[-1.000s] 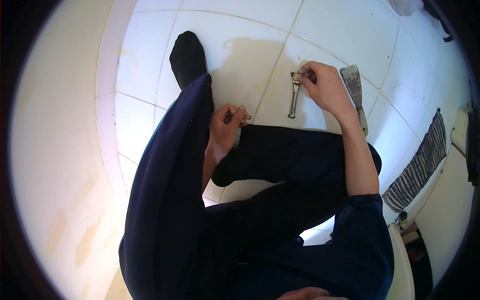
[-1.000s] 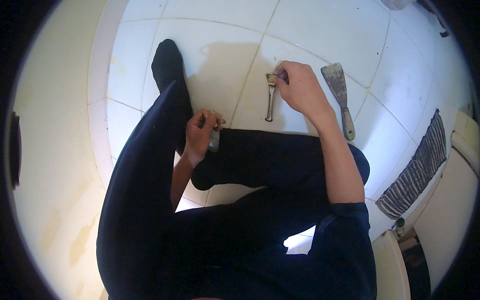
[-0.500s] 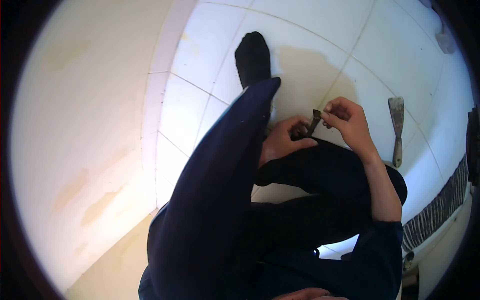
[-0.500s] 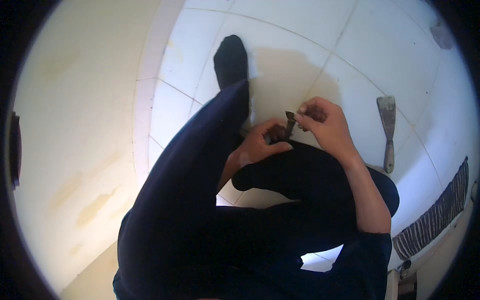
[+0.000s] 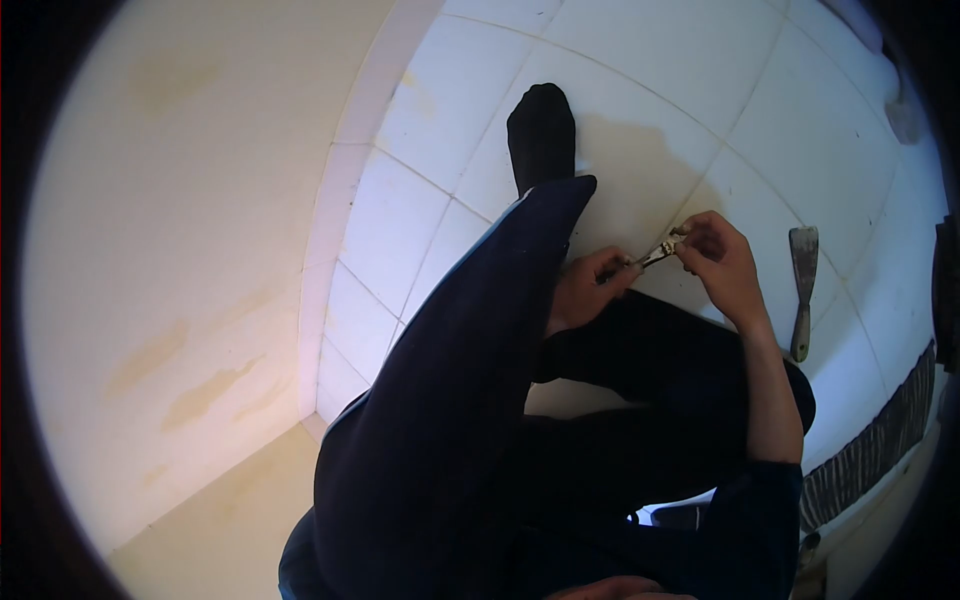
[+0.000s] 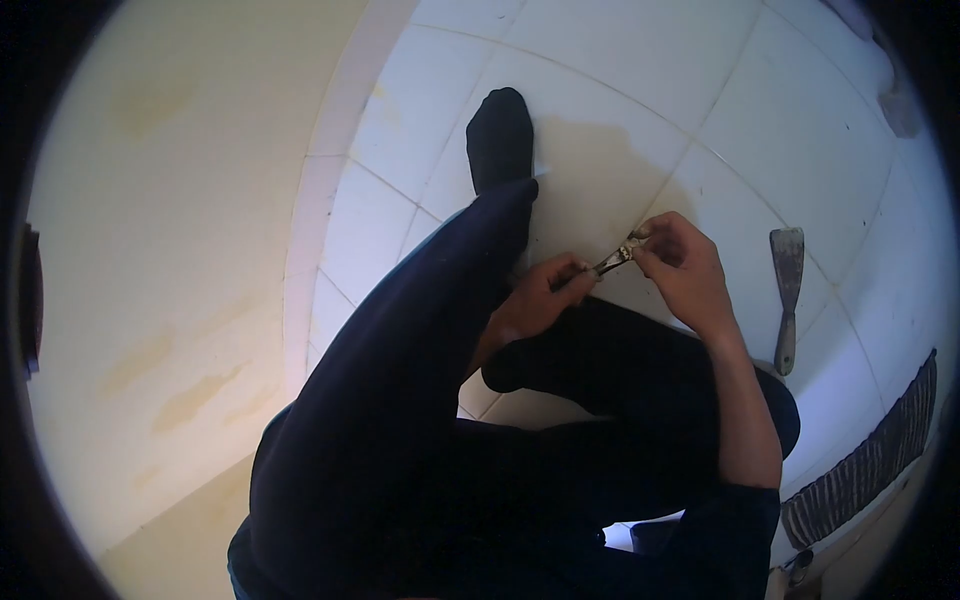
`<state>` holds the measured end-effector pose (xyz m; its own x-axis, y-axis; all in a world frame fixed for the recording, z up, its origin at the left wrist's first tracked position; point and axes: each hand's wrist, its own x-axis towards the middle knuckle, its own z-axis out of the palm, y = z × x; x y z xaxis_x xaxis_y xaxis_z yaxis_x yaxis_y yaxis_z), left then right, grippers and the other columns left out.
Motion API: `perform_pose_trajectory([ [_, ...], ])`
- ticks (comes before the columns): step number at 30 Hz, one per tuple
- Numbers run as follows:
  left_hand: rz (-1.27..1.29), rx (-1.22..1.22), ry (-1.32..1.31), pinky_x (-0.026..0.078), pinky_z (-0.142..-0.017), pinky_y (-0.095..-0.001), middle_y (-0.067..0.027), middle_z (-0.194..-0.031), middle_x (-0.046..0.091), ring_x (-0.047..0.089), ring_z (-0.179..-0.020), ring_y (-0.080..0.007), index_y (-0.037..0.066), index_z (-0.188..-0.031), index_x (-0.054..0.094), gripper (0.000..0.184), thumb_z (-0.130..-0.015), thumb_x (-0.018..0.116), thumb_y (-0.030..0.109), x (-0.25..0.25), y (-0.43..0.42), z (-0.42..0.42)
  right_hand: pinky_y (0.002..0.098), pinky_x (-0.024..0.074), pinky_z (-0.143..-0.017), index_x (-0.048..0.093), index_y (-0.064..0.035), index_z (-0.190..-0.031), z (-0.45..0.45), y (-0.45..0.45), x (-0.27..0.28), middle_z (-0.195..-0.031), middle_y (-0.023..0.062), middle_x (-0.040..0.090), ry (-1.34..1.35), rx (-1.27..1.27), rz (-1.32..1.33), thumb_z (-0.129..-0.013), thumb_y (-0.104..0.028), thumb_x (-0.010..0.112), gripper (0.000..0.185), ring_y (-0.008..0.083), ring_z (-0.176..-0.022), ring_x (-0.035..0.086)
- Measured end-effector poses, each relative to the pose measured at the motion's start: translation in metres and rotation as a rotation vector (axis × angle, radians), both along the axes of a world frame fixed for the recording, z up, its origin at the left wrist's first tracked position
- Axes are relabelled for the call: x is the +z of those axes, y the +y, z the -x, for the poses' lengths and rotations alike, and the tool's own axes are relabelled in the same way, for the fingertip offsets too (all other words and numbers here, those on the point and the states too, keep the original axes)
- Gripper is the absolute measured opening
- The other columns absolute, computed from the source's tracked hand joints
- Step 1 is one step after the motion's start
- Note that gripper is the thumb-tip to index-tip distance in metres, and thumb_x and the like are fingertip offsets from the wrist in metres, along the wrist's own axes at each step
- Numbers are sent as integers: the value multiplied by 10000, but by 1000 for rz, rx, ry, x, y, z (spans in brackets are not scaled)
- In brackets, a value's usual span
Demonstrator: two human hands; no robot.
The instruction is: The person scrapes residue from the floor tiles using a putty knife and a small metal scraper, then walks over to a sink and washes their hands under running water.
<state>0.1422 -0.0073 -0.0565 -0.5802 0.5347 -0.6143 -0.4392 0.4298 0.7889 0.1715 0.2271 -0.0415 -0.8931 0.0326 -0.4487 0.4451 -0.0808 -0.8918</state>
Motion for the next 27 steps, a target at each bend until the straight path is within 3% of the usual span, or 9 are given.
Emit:
perform_pose_trajectory([
  [4, 20, -15, 24, 417, -694, -247, 27, -771, 544, 502, -728, -61, 53, -991, 597, 231, -1007, 586, 283, -6, -1, -1, 255, 485, -671, 574, -15, -1047, 0, 6, -7, -791, 43, 629, 52, 4, -90, -869, -54, 680, 211, 103, -738, 599],
  [11, 19, -29, 52, 365, -635, -261, 44, -713, 459, 419, -672, -57, 67, -886, 573, 299, -1042, 511, 314, -6, -4, -2, 250, 435, -589, 536, -36, -1054, 2, 9, -7, -733, 22, 594, -53, 73, 37, -883, -63, 641, 203, 89, -654, 546],
  [17, 64, -4, -69, 353, -617, -273, 42, -716, 441, 411, -676, -64, 60, -888, 563, 330, -1055, 472, 329, -2, 0, 3, 251, 386, -556, 510, -50, -1046, 5, 13, -7, -702, 4, 572, -135, 84, 178, -888, -64, 644, 207, 80, -620, 504],
  [20, 77, -53, -9, 374, -635, -273, 19, -753, 482, 438, -696, -79, 57, -937, 560, 308, -1057, 466, 325, -4, -2, 4, 250, 377, -561, 507, -62, -1040, 7, 14, -4, -703, 1, 569, -119, 47, 222, -893, -56, 646, 203, 75, -622, 496],
  [23, 73, 57, -14, 414, -685, -262, -12, -813, 537, 494, -735, -99, 63, -1000, 558, 267, -1057, 463, 306, 8, 8, 3, 247, 373, -569, 511, -69, -1027, 10, 29, -7, -707, -2, 569, -41, -44, 221, -898, -49, 645, 187, 73, -628, 493],
  [27, 37, 215, -56, 448, -756, -271, -33, -879, 575, 545, -786, -124, 62, -1053, 554, 244, -1045, 486, 296, -17, -2, -1, 246, 380, -576, 524, -69, -1003, 14, 55, -21, -714, -5, 570, 30, -212, 132, -902, -44, 641, 157, 78, -635, 500],
])
